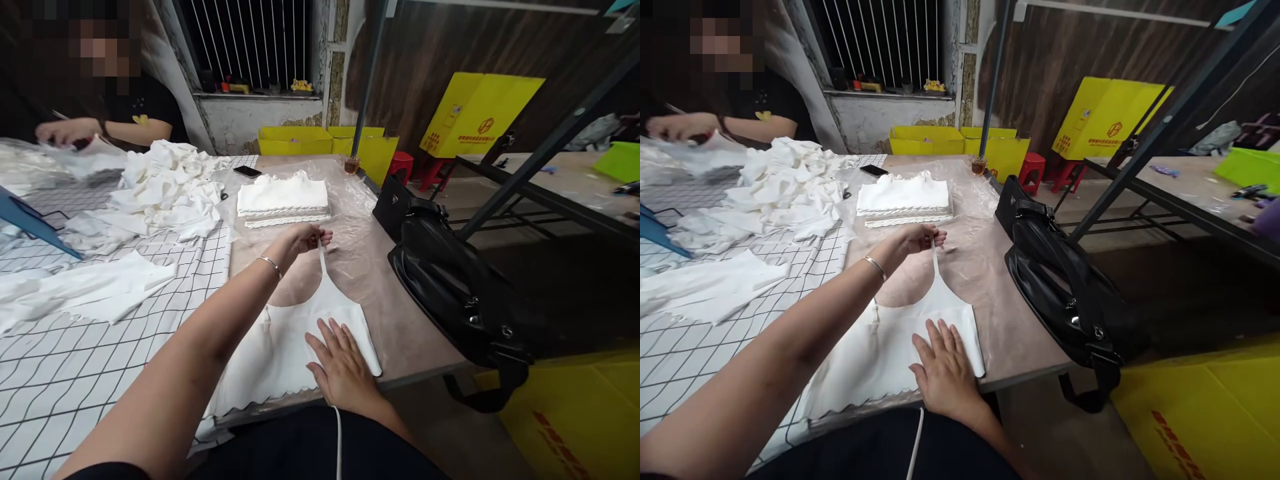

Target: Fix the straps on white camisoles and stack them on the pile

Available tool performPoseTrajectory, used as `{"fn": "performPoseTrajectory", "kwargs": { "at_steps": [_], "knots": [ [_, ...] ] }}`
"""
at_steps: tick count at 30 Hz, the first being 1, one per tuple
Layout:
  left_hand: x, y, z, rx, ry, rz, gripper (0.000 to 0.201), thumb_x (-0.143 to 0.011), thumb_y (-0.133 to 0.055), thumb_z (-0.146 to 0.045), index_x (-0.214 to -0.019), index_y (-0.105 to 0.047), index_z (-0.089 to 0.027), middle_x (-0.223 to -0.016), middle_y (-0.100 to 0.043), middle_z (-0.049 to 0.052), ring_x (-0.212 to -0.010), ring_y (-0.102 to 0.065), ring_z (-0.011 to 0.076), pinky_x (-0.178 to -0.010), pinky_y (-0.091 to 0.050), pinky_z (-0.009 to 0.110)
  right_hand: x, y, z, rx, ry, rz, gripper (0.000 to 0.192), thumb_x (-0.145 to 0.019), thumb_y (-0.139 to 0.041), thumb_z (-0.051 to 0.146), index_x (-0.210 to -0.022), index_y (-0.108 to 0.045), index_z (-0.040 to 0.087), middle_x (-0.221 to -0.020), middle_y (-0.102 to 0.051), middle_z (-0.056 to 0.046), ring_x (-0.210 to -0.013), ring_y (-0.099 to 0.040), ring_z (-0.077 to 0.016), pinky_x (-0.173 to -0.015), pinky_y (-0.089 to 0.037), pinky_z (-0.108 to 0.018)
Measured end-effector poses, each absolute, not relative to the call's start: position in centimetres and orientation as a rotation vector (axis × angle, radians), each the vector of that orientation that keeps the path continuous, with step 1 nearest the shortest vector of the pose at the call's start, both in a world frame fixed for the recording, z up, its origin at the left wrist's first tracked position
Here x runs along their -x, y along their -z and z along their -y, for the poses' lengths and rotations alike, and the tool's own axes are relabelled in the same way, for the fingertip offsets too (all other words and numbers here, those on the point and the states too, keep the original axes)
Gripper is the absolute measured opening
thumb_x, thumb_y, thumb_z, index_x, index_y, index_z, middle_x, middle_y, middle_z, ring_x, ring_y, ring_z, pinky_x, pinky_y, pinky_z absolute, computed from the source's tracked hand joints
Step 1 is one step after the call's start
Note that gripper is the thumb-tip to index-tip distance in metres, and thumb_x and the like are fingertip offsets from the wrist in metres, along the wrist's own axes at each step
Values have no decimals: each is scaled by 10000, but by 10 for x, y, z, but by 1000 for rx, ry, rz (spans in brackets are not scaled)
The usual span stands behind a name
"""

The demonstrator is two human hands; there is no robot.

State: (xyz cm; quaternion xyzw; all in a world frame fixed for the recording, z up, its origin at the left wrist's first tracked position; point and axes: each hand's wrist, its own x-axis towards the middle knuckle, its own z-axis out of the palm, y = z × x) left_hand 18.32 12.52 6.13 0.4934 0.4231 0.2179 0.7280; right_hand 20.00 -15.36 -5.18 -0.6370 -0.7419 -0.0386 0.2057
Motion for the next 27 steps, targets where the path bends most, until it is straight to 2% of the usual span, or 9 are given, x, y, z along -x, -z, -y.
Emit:
{"fn": "performPoseTrajectory", "kwargs": {
  "at_steps": [6,8,11,12,13,15,19,22,27],
  "knots": [
    [-197,-104,-155,-999,-607,-868,355,-922,-372,-3,-1247,-513,-32,-867,-712,152,-634,-688,136,-678,-587,231,-201,59,149,1715,193,2055,464,-912,-554,358,-1360,-557,241,-1458,-493,-114,-1370,-410,-322,-1116,-338,-491],
    [-197,-118,-157,-1003,-683,-823,496,-916,-394,2,-1408,-359,-52,-981,-710,171,-671,-701,138,-714,-589,247,-200,61,149,1703,183,2048,462,-910,-559,362,-1354,-564,236,-1457,-494,-123,-1363,-418,-332,-1114,-340,-500],
    [-189,-131,-148,-1136,-856,-645,837,-887,-450,18,-1541,16,-221,-1155,-677,150,-743,-713,139,-810,-580,328,-200,60,150,1709,54,2032,457,-913,-557,355,-1352,-567,229,-1468,-477,-138,-1378,-395,-349,-1123,-321,-527],
    [-184,-133,-141,-1237,-900,-559,897,-880,-462,14,-1539,77,-268,-1191,-666,140,-777,-715,142,-841,-569,351,-200,57,150,1713,-29,2020,454,-912,-559,352,-1349,-569,229,-1477,-464,-138,-1389,-377,-353,-1131,-306,-539],
    [-178,-134,-132,-1364,-926,-471,913,-876,-474,3,-1541,75,-295,-1214,-660,132,-822,-714,148,-872,-555,363,-202,54,150,1713,-137,2000,446,-907,-568,349,-1337,-580,232,-1482,-460,-132,-1399,-359,-354,-1139,-289,-548],
    [-164,-133,-110,-1648,-908,-316,858,-866,-497,-22,-1554,-60,-291,-1227,-662,129,-940,-698,172,-927,-523,363,-211,43,147,1681,-427,1905,430,-881,-602,347,-1296,-607,235,-1459,-493,-115,-1398,-364,-339,-1142,-289,-539],
    [-136,-128,-58,-2028,-711,-118,724,-840,-514,-52,-1508,-296,-229,-1178,-692,139,-1083,-652,219,-961,-493,369,-243,5,131,1463,-920,1328,378,-868,-581,409,-1181,-641,206,-1211,-668,-107,-1157,-596,-255,-999,-457,-434],
    [-124,-127,-28,-1987,-591,-158,752,-828,-524,-55,-1513,-282,-251,-1155,-702,126,-1142,-631,221,-974,-483,361,-263,-28,115,1269,-995,1048,389,-847,-594,476,-1114,-646,198,-1130,-691,-98,-1010,-634,-217,-889,-485,-377],
    [-119,-125,-7,-1632,-520,-307,810,-809,-584,-42,-1517,-277,-292,-1168,-700,106,-1143,-639,225,-961,-494,338,-265,-64,97,1158,-989,1046,429,-719,-729,542,-988,-677,212,-956,-687,-51,-844,-599,-174,-752,-470,-309]
  ]
}}
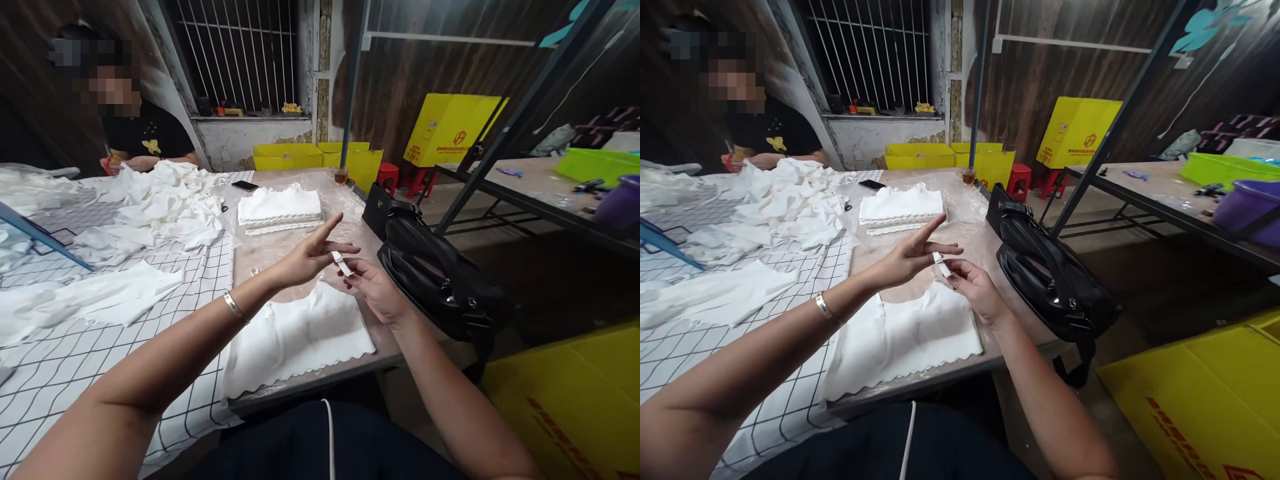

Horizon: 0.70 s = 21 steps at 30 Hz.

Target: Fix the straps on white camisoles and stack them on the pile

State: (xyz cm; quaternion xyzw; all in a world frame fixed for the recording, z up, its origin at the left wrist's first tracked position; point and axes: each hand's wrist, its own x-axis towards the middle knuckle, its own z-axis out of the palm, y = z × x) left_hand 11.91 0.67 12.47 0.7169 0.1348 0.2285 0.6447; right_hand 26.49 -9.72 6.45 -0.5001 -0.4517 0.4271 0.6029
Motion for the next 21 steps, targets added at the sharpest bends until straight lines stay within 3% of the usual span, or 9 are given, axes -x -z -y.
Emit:
{"fn": "performPoseTrajectory", "kwargs": {
  "at_steps": [5,10,14,16,18,21],
  "knots": [
    [-113,-119,-5,-1529,-505,-285,813,-809,-571,-13,-1517,-284,-292,-1186,-695,108,-1143,-639,234,-931,-503,334,-263,-73,91,1071,-1176,991,455,-743,-682,622,-865,-707,185,-768,-614,-32,-671,-507,-130,-604,-416,-266],
    [-111,-115,-9,-1588,-490,-264,820,-806,-548,-21,-1526,-247,-273,-1146,-708,108,-1136,-635,240,-813,-522,285,-261,-79,90,1152,-1308,1118,374,-678,-799,487,-847,-729,160,-838,-654,-38,-571,-430,-71,-518,-352,-233],
    [-111,-101,-16,-1736,-554,-361,784,-792,-532,-20,-1498,-288,-259,-1183,-681,105,-1121,-631,222,-820,-507,286,-259,-77,86,1222,-1358,1083,342,-632,-837,437,-754,-717,141,-669,-614,-5,-531,-450,-63,-474,-329,-211],
    [-108,-87,-17,-1876,-689,-571,660,-798,-566,-56,-1416,-404,-221,-1122,-691,94,-1051,-644,202,-865,-487,301,-261,-73,84,1243,-1403,993,361,-622,-841,445,-764,-711,141,-636,-618,-3,-519,-479,-64,-455,-326,-197],
    [-103,-67,-12,-2025,-713,-821,410,-826,-565,-105,-1228,-555,-188,-1017,-699,79,-956,-646,194,-862,-470,320,-265,-67,82,1256,-1436,896,399,-589,-857,453,-789,-701,145,-677,-657,-18,-524,-515,-68,-442,-333,-187],
    [-93,-35,7,-2263,-430,-1021,101,-861,-568,-207,-927,-641,-184,-949,-691,74,-928,-623,233,-867,-426,395,-272,-56,79,1283,-1426,819,418,-543,-879,453,-723,-648,155,-658,-653,-7,-515,-528,-67,-434,-346,-180]
  ]
}}
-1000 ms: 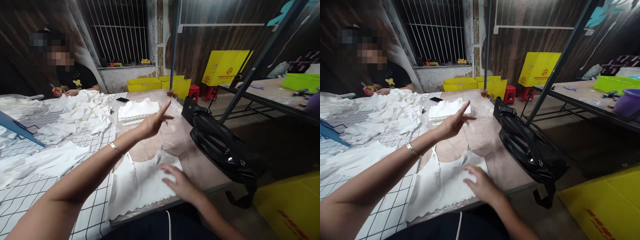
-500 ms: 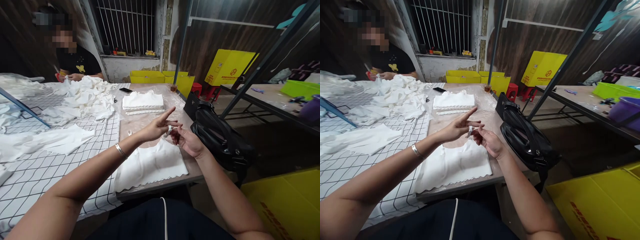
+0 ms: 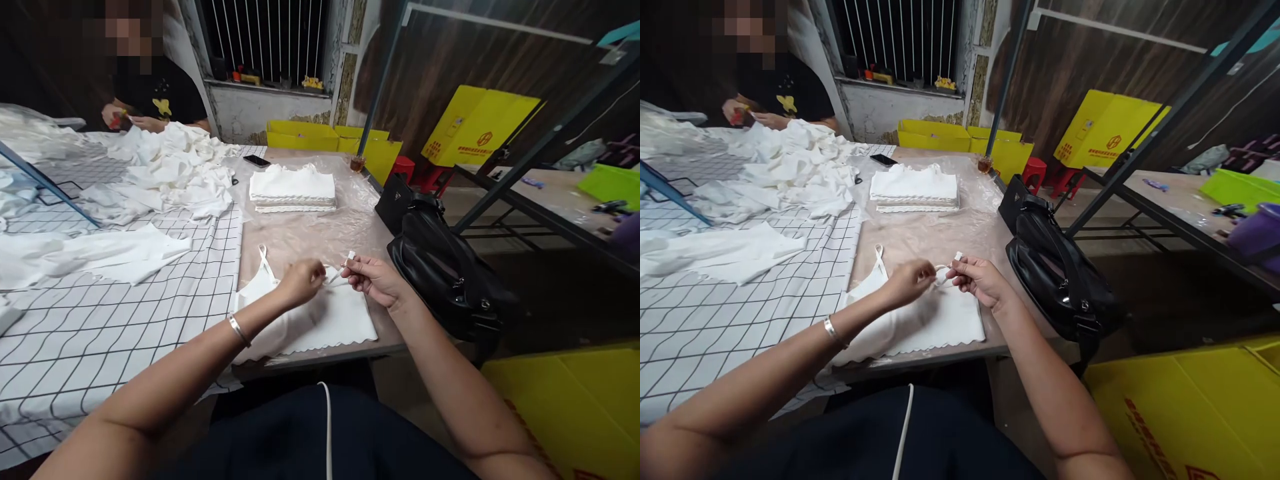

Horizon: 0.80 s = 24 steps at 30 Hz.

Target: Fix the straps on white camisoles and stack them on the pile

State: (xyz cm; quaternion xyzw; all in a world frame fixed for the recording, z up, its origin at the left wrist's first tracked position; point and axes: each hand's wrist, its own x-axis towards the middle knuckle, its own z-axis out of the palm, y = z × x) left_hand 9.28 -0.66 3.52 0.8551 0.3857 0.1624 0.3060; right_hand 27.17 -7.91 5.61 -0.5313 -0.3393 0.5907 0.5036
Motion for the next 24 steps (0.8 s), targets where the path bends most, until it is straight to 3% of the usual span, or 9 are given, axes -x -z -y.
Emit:
{"fn": "performPoseTrajectory", "kwargs": {
  "at_steps": [2,6,10,15,21,24],
  "knots": [
    [-89,-17,21,-2415,-252,-1056,131,-857,-606,-310,-875,-645,-186,-986,-678,88,-986,-592,282,-893,-377,452,-275,-48,79,1315,-1370,831,420,-549,-874,463,-673,-606,163,-588,-606,26,-477,-491,-53,-427,-337,-178],
    [-91,1,36,-2531,-178,-1138,262,-838,-635,-411,-983,-636,-193,-1088,-627,120,-1073,-528,323,-886,-342,462,-276,-30,82,1421,-1240,912,416,-556,-863,469,-658,-600,163,-587,-606,23,-485,-501,-56,-427,-327,-181],
    [-100,0,32,-2416,-137,-1173,288,-811,-672,-393,-1031,-633,-211,-1138,-611,116,-1115,-505,317,-891,-340,453,-280,-24,79,1459,-1205,913,428,-511,-872,458,-687,-616,164,-683,-672,-31,-593,-594,-111,-490,-401,-205],
    [-106,-3,26,-2278,-164,-1107,142,-788,-685,-299,-903,-687,-215,-1045,-686,86,-1095,-527,306,-904,-329,442,-295,-33,62,1393,-740,918,398,-566,-818,490,-721,-600,196,-640,-595,20,-597,-536,-112,-552,-431,-241],
    [-106,0,30,-2133,-285,-1102,153,-810,-668,-346,-841,-734,-212,-986,-729,64,-1064,-541,289,-946,-307,446,-288,-12,70,1510,-906,1381,285,-689,-708,444,-696,-594,182,-688,-581,12,-665,-515,-135,-633,-426,-271],
    [-106,0,30,-2115,-300,-1101,144,-818,-663,-335,-834,-740,-214,-963,-729,59,-1045,-546,277,-962,-296,457,-281,0,77,1558,-831,1542,214,-705,-653,373,-649,-552,192,-704,-549,13,-678,-491,-137,-640,-397,-270]
  ]
}}
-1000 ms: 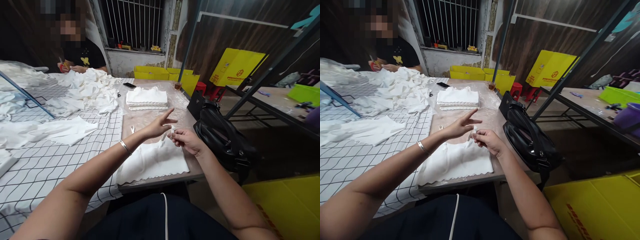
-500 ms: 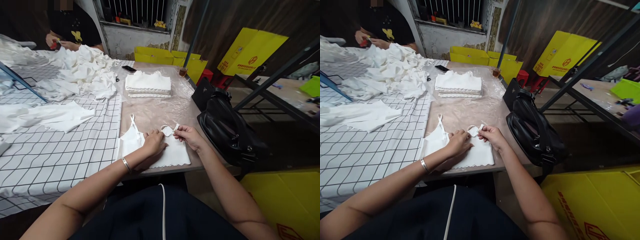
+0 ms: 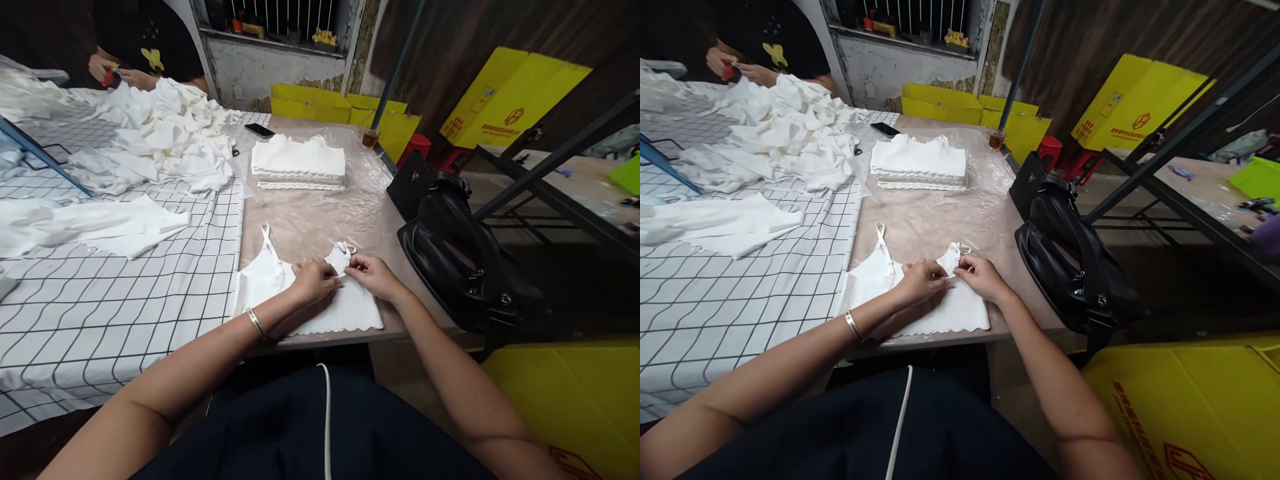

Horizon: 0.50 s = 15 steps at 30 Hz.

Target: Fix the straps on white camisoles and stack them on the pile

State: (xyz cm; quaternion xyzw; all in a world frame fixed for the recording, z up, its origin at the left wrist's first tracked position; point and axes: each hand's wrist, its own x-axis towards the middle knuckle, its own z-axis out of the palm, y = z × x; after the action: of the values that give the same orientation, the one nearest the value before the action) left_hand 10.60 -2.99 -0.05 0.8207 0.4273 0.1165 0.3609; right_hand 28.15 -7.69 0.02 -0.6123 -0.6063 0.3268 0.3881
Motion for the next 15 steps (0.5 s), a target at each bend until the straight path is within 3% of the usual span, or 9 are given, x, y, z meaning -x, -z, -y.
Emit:
{"fn": "performPoseTrajectory", "kwargs": {
  "at_steps": [15],
  "knots": [
    [-106,2,31,-2118,-316,-1088,114,-824,-651,-277,-811,-727,-194,-916,-727,60,-1041,-557,268,-959,-282,460,-279,1,83,1623,-813,1650,121,-721,-607,267,-655,-546,187,-725,-513,13,-685,-481,-135,-656,-367,-271]
  ]
}}
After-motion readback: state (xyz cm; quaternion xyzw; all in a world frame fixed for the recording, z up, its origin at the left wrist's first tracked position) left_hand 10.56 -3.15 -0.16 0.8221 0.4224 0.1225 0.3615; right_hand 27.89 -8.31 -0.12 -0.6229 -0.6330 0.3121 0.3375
